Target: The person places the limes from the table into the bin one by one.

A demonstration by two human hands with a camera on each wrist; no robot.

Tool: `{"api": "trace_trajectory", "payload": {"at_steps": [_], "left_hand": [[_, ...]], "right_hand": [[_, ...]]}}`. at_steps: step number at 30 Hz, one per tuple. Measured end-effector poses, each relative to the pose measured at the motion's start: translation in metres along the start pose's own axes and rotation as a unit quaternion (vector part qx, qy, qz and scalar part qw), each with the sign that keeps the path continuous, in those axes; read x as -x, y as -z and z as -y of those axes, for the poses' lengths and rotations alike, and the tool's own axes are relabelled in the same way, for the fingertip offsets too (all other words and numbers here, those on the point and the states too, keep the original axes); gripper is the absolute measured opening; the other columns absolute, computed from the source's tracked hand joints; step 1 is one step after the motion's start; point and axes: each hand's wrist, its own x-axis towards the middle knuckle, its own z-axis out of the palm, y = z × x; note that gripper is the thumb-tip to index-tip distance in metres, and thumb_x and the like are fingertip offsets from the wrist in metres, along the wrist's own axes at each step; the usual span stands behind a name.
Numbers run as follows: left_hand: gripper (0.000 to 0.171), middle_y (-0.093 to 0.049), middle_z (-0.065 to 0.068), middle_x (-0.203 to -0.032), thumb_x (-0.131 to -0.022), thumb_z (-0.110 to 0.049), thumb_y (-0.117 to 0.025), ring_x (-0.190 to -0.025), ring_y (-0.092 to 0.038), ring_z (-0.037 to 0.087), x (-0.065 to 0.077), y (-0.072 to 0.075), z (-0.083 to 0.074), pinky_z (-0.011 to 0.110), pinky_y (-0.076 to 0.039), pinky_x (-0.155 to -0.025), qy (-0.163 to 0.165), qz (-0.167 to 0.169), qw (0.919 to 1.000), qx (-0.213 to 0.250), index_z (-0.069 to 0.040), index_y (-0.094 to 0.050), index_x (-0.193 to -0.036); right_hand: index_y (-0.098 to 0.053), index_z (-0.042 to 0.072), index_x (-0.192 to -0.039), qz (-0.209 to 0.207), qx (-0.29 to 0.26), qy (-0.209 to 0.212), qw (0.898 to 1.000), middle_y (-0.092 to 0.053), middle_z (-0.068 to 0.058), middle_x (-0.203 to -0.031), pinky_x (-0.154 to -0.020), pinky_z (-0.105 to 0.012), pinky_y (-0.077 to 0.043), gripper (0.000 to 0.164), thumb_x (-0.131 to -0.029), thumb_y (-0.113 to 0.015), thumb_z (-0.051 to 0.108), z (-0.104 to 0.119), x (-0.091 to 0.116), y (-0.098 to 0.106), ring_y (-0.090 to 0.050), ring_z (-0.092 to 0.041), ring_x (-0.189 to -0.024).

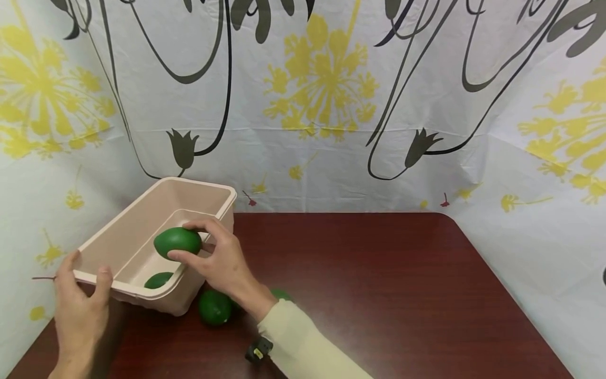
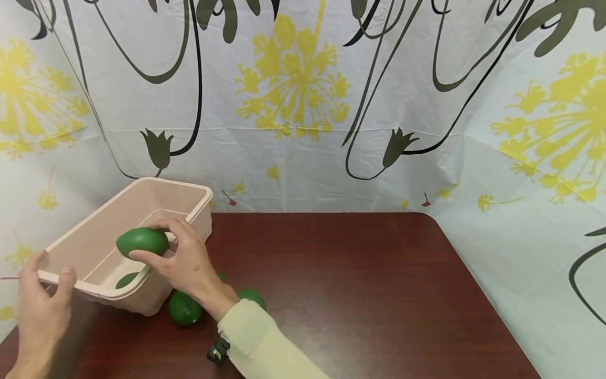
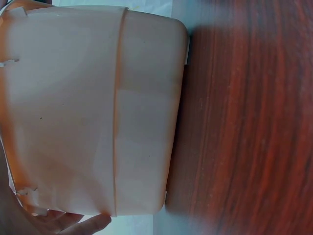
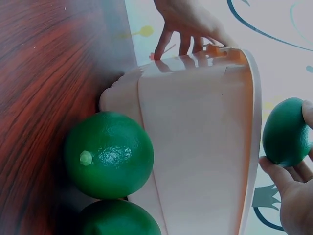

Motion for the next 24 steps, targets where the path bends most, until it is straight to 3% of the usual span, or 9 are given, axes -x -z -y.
{"api": "trace_trajectory", "payload": {"at_steps": [14,24], "left_hand": [[0.071,-0.033,0.022,-0.166,-0.099,-0.036,-0.055,-0.155,-0.03,0.042,0.0003,-0.0001,-0.0003,0.057,-0.02,-0.128,0.002,0.002,1.0,0.0,-0.023,-0.029,-0.164],[0.071,-0.033,0.022,-0.166,-0.099,-0.036,-0.054,-0.155,-0.03,0.042,0.0001,0.0,-0.0001,0.054,-0.02,-0.129,0.0,0.0,1.0,-0.001,-0.023,-0.029,-0.164]], "right_hand": [[-0.067,0.005,-0.128,0.009,0.018,0.021,1.0,-0.068,-0.007,-0.128,-0.095,-0.013,-0.054,0.048,-0.084,-0.086,0.012,-0.0023,-0.0026,-0.0075,-0.065,-0.002,-0.112],[-0.067,0.009,-0.13,0.023,0.074,0.04,0.996,-0.068,-0.003,-0.128,-0.092,-0.009,-0.051,0.049,-0.086,-0.086,0.018,-0.0026,-0.0061,-0.0102,-0.064,-0.002,-0.11]]}}
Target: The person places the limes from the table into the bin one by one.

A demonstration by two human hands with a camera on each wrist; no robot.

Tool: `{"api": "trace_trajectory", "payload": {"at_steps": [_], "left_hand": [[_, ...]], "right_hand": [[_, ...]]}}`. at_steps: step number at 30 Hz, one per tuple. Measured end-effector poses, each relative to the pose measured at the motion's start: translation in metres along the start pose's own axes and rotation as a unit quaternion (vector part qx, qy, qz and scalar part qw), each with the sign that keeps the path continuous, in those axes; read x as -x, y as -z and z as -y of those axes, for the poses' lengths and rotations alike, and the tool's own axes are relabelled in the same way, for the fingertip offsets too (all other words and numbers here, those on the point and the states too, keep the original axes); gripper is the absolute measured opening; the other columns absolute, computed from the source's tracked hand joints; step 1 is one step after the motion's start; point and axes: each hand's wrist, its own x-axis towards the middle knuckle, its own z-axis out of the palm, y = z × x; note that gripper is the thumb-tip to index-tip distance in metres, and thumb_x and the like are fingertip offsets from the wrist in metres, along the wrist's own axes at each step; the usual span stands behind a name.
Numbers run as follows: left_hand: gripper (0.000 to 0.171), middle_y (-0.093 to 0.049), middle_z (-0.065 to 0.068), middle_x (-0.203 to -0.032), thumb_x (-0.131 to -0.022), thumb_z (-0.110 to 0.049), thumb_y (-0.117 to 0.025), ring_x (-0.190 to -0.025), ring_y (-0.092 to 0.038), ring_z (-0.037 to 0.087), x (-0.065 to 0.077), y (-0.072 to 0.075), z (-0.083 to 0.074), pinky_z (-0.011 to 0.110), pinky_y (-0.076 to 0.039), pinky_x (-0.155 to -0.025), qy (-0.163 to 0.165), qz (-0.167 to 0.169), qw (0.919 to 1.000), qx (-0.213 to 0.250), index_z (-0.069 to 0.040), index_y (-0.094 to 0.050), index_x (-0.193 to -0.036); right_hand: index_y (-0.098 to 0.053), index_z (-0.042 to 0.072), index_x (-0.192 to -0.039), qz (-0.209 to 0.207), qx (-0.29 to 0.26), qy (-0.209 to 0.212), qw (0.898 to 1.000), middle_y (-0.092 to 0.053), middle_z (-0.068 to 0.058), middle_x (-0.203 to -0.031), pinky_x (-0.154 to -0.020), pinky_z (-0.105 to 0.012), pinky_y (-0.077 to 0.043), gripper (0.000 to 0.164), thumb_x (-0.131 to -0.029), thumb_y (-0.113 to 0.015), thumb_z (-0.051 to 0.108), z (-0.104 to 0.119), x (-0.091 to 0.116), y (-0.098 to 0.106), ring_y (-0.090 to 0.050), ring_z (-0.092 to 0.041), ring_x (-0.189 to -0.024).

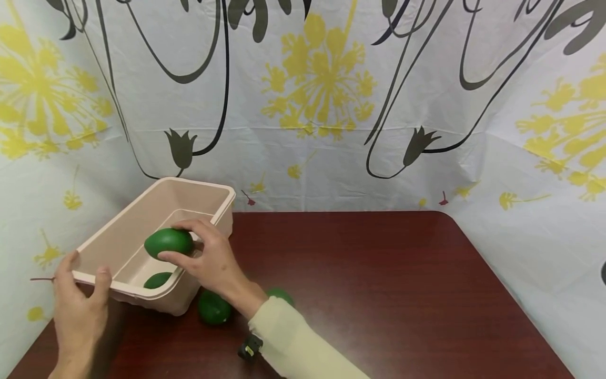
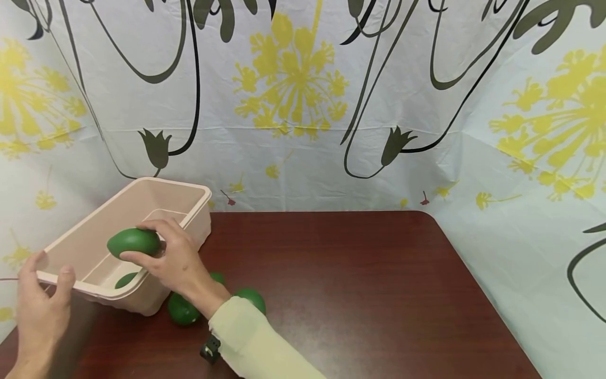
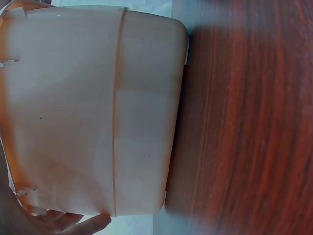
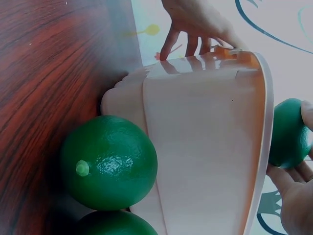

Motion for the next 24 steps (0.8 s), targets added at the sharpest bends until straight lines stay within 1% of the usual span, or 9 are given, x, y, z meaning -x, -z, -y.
{"api": "trace_trajectory", "payload": {"at_steps": [4,9,11,13,16,19,24], "left_hand": [[0.071,-0.033,0.021,-0.167,-0.099,-0.036,-0.054,-0.155,-0.03,0.042,0.0,0.0,0.001,0.055,-0.02,-0.128,0.004,0.002,1.0,-0.001,-0.024,-0.028,-0.164],[0.071,-0.033,0.021,-0.166,-0.098,-0.034,-0.054,-0.155,-0.03,0.042,0.0,-0.001,0.002,0.051,-0.019,-0.129,0.002,0.001,1.0,0.006,-0.024,-0.029,-0.164],[0.071,-0.033,0.021,-0.166,-0.099,-0.035,-0.054,-0.155,-0.03,0.042,0.0,-0.001,0.002,0.052,-0.019,-0.129,0.004,0.004,1.0,0.005,-0.025,-0.029,-0.164],[0.071,-0.033,0.021,-0.167,-0.099,-0.035,-0.054,-0.155,-0.03,0.042,0.001,-0.001,0.002,0.053,-0.019,-0.129,0.005,0.004,1.0,0.004,-0.025,-0.029,-0.164],[0.07,-0.032,0.02,-0.167,-0.099,-0.034,-0.054,-0.156,-0.029,0.04,0.001,-0.001,0.001,0.052,-0.019,-0.129,0.007,0.005,1.0,0.004,-0.026,-0.029,-0.164],[0.07,-0.033,0.019,-0.167,-0.098,-0.034,-0.054,-0.157,-0.029,0.038,0.0,-0.001,0.0,0.047,-0.019,-0.13,0.003,0.004,0.9999,0.009,-0.025,-0.03,-0.164],[0.07,-0.033,0.018,-0.168,-0.099,-0.033,-0.054,-0.158,-0.028,0.036,-0.001,-0.001,0.0,0.043,-0.018,-0.131,0.0,0.002,1.0,0.009,-0.025,-0.03,-0.164]], "right_hand": [[-0.066,0.009,-0.13,0.012,0.008,0.001,1.0,-0.067,-0.003,-0.128,-0.093,-0.007,-0.05,0.048,-0.086,-0.085,0.018,0.0,-0.001,-0.002,-0.063,-0.003,-0.11],[-0.066,0.013,-0.131,0.024,0.061,0.01,0.998,-0.067,0.001,-0.129,-0.095,-0.004,-0.046,0.049,-0.087,-0.084,0.023,0.0,-0.002,-0.003,-0.061,-0.001,-0.11],[-0.065,0.012,-0.133,0.031,0.062,0.007,0.998,-0.067,0.0,-0.131,-0.096,-0.005,-0.046,0.049,-0.088,-0.083,0.023,0.0,-0.002,-0.002,-0.062,-0.002,-0.112],[-0.064,0.011,-0.134,0.039,0.049,-0.004,0.998,-0.066,-0.001,-0.134,-0.098,-0.006,-0.046,0.05,-0.089,-0.083,0.022,-0.001,-0.001,-0.001,-0.062,-0.002,-0.116],[-0.064,0.009,-0.133,0.04,-0.002,-0.031,0.999,-0.065,-0.003,-0.136,-0.1,-0.008,-0.047,0.049,-0.089,-0.083,0.019,-0.001,0.0,0.001,-0.061,-0.001,-0.121],[-0.066,0.009,-0.128,0.035,-0.047,-0.045,0.997,-0.065,-0.004,-0.134,-0.101,-0.011,-0.048,0.043,-0.089,-0.083,0.018,-0.002,0.001,0.004,-0.061,0.001,-0.122],[-0.068,0.01,-0.12,0.022,-0.066,-0.039,0.997,-0.066,-0.003,-0.129,-0.099,-0.014,-0.052,0.034,-0.09,-0.082,0.017,-0.004,0.004,0.011,-0.065,-0.001,-0.118]]}}
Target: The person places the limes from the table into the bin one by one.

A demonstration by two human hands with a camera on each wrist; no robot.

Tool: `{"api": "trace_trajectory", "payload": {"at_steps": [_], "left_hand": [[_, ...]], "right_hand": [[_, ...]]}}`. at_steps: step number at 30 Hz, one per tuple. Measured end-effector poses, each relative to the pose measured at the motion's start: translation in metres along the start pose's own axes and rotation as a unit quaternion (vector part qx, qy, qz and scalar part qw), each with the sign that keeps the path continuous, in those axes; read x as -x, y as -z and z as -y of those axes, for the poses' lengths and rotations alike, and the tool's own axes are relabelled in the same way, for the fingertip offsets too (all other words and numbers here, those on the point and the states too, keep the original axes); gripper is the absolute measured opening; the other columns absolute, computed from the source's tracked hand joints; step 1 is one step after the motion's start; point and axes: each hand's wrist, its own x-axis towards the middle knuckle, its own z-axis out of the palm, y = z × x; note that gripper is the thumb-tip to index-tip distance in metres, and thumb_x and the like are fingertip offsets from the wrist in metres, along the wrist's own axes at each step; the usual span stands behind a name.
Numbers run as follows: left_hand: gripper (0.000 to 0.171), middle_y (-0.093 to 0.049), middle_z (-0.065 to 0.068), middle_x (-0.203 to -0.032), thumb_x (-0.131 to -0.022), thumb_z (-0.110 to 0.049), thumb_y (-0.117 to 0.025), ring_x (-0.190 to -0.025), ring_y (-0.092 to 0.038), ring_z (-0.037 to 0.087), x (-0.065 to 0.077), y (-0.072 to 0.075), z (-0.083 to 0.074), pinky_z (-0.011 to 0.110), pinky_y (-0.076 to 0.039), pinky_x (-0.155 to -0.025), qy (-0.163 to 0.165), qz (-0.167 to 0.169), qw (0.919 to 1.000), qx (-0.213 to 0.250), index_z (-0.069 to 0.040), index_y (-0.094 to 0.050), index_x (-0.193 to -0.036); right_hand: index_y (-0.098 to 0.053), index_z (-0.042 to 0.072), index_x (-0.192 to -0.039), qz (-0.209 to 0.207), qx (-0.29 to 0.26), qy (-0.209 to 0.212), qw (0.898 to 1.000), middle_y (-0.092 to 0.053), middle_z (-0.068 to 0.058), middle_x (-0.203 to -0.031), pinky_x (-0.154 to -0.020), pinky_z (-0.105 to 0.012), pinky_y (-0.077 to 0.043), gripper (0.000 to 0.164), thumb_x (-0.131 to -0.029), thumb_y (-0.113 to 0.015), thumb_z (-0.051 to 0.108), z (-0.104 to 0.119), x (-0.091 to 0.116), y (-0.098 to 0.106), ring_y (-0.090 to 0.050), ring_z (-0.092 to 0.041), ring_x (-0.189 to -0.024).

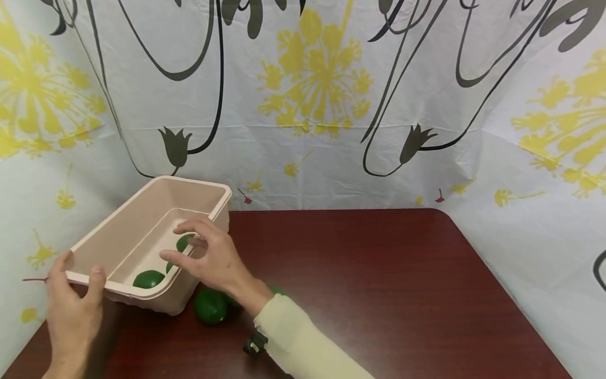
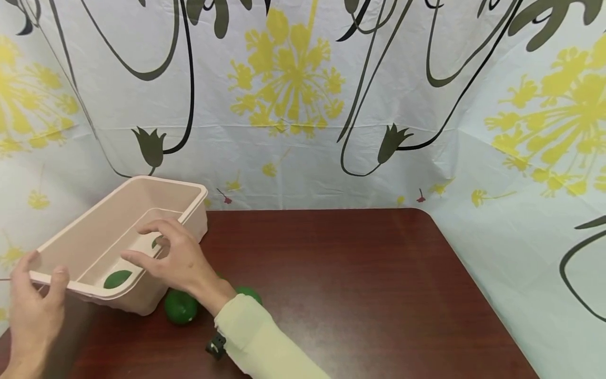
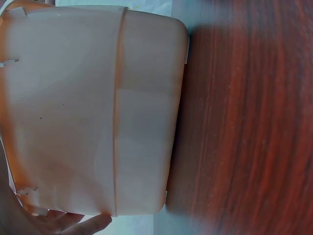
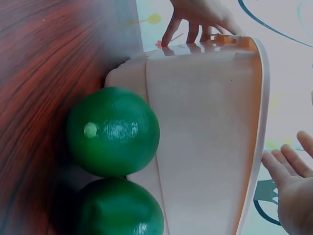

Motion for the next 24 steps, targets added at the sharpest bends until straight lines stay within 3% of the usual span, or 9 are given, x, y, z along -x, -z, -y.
{"api": "trace_trajectory", "payload": {"at_steps": [7,13,18,24], "left_hand": [[0.07,-0.034,0.019,-0.167,-0.098,-0.033,-0.054,-0.158,-0.028,0.035,0.0,0.0,0.0,0.039,-0.017,-0.131,-0.01,-0.008,0.9999,0.005,-0.023,-0.031,-0.163],[0.069,-0.034,0.02,-0.166,-0.098,-0.032,-0.054,-0.158,-0.028,0.035,0.0,-0.001,0.001,0.039,-0.017,-0.131,-0.016,-0.012,0.9998,0.004,-0.021,-0.032,-0.163],[0.068,-0.035,0.02,-0.166,-0.099,-0.032,-0.054,-0.158,-0.029,0.034,0.0,-0.002,0.0,0.038,-0.018,-0.131,-0.016,-0.014,0.9998,0.004,-0.022,-0.032,-0.163],[0.069,-0.034,0.017,-0.168,-0.099,-0.033,-0.054,-0.158,-0.029,0.034,0.0,-0.001,0.0,0.041,-0.019,-0.131,-0.004,-0.006,1.0,0.002,-0.024,-0.031,-0.163]], "right_hand": [[-0.07,0.013,-0.117,-0.009,0.01,-0.005,1.0,-0.067,-0.002,-0.126,-0.095,-0.017,-0.056,0.03,-0.091,-0.081,0.019,-0.002,0.005,0.01,-0.067,0.0,-0.111],[-0.069,0.014,-0.12,-0.006,0.023,-0.02,1.0,-0.067,0.001,-0.125,-0.093,-0.021,-0.058,0.035,-0.088,-0.083,0.022,-0.005,0.011,0.021,-0.073,-0.014,-0.108],[-0.068,0.013,-0.123,-0.004,0.044,-0.017,0.999,-0.066,-0.001,-0.123,-0.096,-0.022,-0.056,0.04,-0.088,-0.083,0.024,-0.007,0.017,0.033,-0.07,-0.02,-0.112],[-0.069,0.011,-0.124,-0.005,0.078,-0.023,0.997,-0.067,-0.002,-0.115,-0.094,-0.019,-0.055,0.042,-0.089,-0.083,0.028,-0.011,0.024,0.044,-0.064,-0.008,-0.104]]}}
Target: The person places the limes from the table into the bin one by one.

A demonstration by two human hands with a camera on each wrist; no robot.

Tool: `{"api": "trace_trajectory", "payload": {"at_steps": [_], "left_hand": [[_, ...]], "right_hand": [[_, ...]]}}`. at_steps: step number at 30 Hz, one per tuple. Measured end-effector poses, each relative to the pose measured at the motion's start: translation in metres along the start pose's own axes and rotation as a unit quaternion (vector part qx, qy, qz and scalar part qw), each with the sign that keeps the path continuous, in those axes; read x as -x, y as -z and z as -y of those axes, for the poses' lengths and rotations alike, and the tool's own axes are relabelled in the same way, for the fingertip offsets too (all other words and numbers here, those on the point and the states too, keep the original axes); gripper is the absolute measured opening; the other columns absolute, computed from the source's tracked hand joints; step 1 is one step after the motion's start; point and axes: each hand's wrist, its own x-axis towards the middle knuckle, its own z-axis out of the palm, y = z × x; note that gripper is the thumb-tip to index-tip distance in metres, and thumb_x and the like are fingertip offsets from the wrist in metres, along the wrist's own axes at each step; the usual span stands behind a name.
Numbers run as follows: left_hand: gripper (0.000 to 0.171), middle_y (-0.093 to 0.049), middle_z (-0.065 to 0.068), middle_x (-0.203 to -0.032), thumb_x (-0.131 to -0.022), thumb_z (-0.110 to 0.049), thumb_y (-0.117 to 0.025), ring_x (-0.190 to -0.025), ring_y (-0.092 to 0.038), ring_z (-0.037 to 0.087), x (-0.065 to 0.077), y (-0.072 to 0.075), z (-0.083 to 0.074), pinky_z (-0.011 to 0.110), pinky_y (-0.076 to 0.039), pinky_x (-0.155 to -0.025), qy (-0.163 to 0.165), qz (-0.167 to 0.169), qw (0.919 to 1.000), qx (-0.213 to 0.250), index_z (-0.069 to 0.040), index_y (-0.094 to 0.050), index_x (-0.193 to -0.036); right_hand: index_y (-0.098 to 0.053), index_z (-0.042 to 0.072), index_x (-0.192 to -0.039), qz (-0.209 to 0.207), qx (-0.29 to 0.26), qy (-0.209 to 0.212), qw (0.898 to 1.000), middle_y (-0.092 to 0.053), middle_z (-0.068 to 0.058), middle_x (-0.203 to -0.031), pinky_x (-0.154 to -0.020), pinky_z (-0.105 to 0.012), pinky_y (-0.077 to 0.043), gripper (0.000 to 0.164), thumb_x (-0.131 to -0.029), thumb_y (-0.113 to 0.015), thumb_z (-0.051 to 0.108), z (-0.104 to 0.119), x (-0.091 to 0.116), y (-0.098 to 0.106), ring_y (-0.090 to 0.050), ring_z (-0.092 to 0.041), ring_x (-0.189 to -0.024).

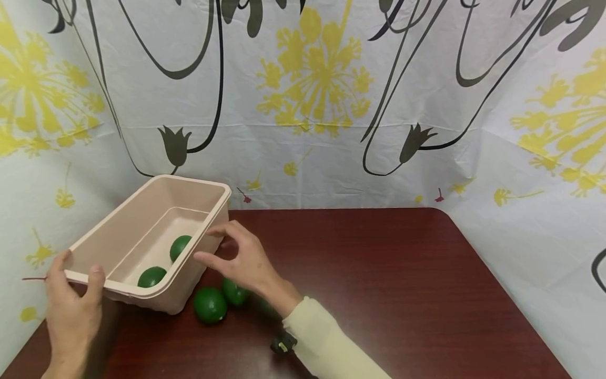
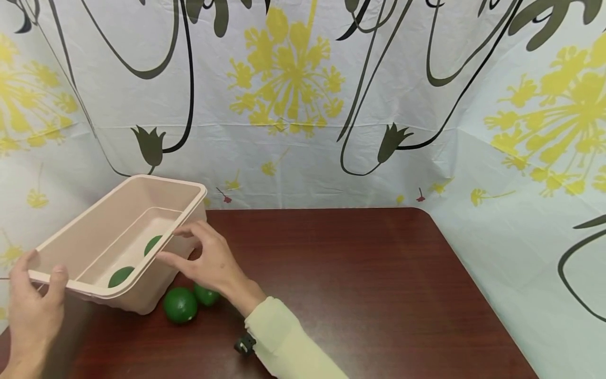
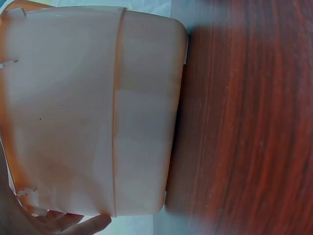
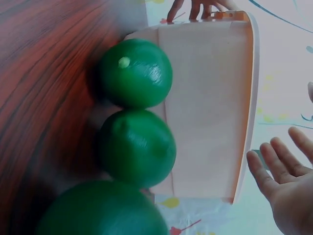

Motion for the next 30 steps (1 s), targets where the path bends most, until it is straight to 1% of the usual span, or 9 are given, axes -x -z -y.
{"api": "trace_trajectory", "payload": {"at_steps": [1,4,10,15,17,19,26,28,30], "left_hand": [[0.07,-0.033,0.017,-0.168,-0.099,-0.033,-0.054,-0.158,-0.029,0.034,0.0,0.0,0.0,0.041,-0.018,-0.131,0.001,0.001,1.0,0.001,-0.024,-0.03,-0.163],[0.07,-0.033,0.017,-0.168,-0.099,-0.033,-0.054,-0.158,-0.028,0.034,0.0,0.0,0.001,0.04,-0.018,-0.131,0.001,0.002,1.0,0.001,-0.024,-0.03,-0.164],[0.07,-0.032,0.017,-0.168,-0.099,-0.034,-0.053,-0.158,-0.027,0.035,0.0,0.001,0.001,0.042,-0.018,-0.131,0.003,0.006,1.0,-0.001,-0.024,-0.03,-0.164],[0.07,-0.032,0.015,-0.169,-0.099,-0.034,-0.053,-0.158,-0.028,0.035,-0.001,0.0,0.001,0.044,-0.018,-0.131,0.007,0.007,0.9999,-0.002,-0.025,-0.029,-0.164],[0.07,-0.032,0.015,-0.169,-0.099,-0.034,-0.054,-0.158,-0.028,0.034,0.0,0.0,0.001,0.042,-0.018,-0.131,0.008,0.006,1.0,-0.002,-0.025,-0.029,-0.164],[0.07,-0.032,0.015,-0.169,-0.099,-0.034,-0.054,-0.158,-0.028,0.034,0.0,0.0,0.001,0.042,-0.018,-0.131,0.006,0.004,1.0,-0.002,-0.025,-0.029,-0.164],[0.069,-0.034,0.018,-0.167,-0.099,-0.033,-0.054,-0.157,-0.029,0.036,0.0,-0.003,0.001,0.038,-0.018,-0.131,-0.01,-0.003,0.9999,0.005,-0.022,-0.032,-0.163],[0.069,-0.034,0.017,-0.167,-0.099,-0.034,-0.054,-0.157,-0.03,0.035,0.0,-0.003,0.001,0.038,-0.019,-0.131,-0.01,-0.004,0.9999,0.003,-0.023,-0.032,-0.163],[0.069,-0.034,0.017,-0.167,-0.099,-0.034,-0.054,-0.158,-0.029,0.034,0.001,-0.003,0.001,0.037,-0.018,-0.131,-0.007,-0.004,1.0,0.001,-0.023,-0.031,-0.163]], "right_hand": [[-0.069,0.012,-0.125,0.001,0.003,-0.006,1.0,-0.067,0.0,-0.115,-0.094,-0.019,-0.055,0.042,-0.089,-0.083,0.029,-0.001,0.001,0.002,-0.064,-0.005,-0.104],[-0.068,0.014,-0.127,0.004,0.006,-0.029,1.0,-0.067,0.005,-0.119,-0.096,-0.021,-0.055,0.044,-0.09,-0.082,0.032,-0.004,0.005,0.006,-0.063,-0.003,-0.107],[-0.067,0.021,-0.126,0.003,0.011,-0.059,0.998,-0.067,0.007,-0.12,-0.096,-0.025,-0.056,0.041,-0.09,-0.081,0.037,-0.011,0.011,0.014,-0.065,-0.006,-0.107],[-0.068,0.023,-0.125,0.004,0.013,-0.067,0.998,-0.067,0.007,-0.119,-0.097,-0.028,-0.056,0.04,-0.09,-0.08,0.039,-0.015,0.015,0.018,-0.067,-0.018,-0.111],[-0.068,0.022,-0.125,0.003,0.015,-0.067,0.998,-0.067,0.007,-0.119,-0.097,-0.029,-0.056,0.04,-0.09,-0.08,0.039,-0.017,0.017,0.019,-0.068,-0.022,-0.112],[-0.068,0.022,-0.124,0.003,0.014,-0.067,0.998,-0.067,0.006,-0.118,-0.097,-0.03,-0.056,0.04,-0.09,-0.08,0.038,-0.019,0.02,0.019,-0.068,-0.024,-0.112],[-0.069,0.022,-0.122,-0.001,0.027,-0.077,0.997,-0.068,0.006,-0.115,-0.096,-0.035,-0.058,0.037,-0.09,-0.08,0.038,-0.027,0.028,0.021,-0.066,-0.011,-0.106],[-0.069,0.022,-0.121,0.0,0.027,-0.08,0.996,-0.068,0.005,-0.114,-0.097,-0.038,-0.058,0.037,-0.09,-0.08,0.038,-0.029,0.03,0.021,-0.066,-0.011,-0.105],[-0.07,0.021,-0.121,0.0,0.024,-0.082,0.996,-0.068,0.004,-0.114,-0.097,-0.04,-0.058,0.036,-0.09,-0.08,0.038,-0.03,0.031,0.022,-0.067,-0.014,-0.106]]}}
